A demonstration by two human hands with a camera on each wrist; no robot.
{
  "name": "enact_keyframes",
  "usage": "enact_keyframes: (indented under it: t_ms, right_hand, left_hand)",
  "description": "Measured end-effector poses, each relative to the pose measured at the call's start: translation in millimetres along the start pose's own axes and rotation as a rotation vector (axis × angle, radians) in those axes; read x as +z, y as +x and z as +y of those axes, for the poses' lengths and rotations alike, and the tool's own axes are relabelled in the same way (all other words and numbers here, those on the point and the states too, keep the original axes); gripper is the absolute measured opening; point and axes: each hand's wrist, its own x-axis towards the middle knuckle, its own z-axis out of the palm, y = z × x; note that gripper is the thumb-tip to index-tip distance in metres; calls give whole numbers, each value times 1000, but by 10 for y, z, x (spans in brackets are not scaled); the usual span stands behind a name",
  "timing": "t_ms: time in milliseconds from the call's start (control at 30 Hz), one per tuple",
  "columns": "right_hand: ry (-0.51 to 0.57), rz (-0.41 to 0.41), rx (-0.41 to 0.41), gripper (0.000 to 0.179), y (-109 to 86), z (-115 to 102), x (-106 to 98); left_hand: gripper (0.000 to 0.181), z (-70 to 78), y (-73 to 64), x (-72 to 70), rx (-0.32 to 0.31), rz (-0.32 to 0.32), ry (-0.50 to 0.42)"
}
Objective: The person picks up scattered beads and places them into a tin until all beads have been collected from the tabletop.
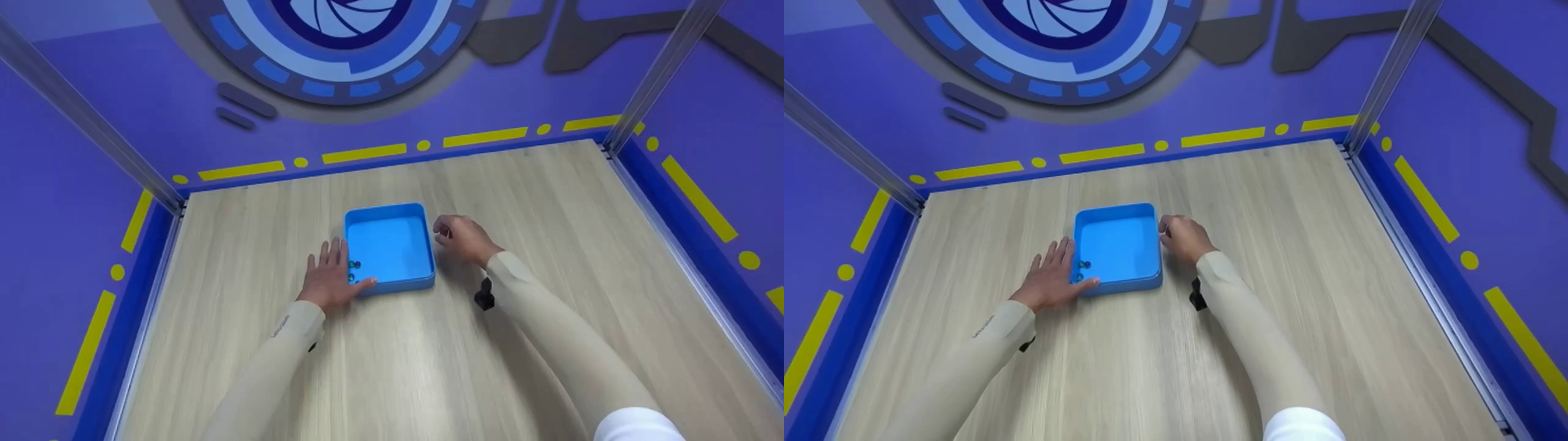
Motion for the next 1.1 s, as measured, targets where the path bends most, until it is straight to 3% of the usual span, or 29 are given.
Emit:
enact_keyframes:
  t_ms: [733, 1100]
  right_hand:
    - [-6, -25, 47, 19, -79, 250, -17]
    - [-15, -23, 51, 13, -101, 356, -10]
  left_hand:
    - [111, 0, 14, 0, -8, -28, -1]
    - [111, 0, 11, 9, 2, -2, 3]
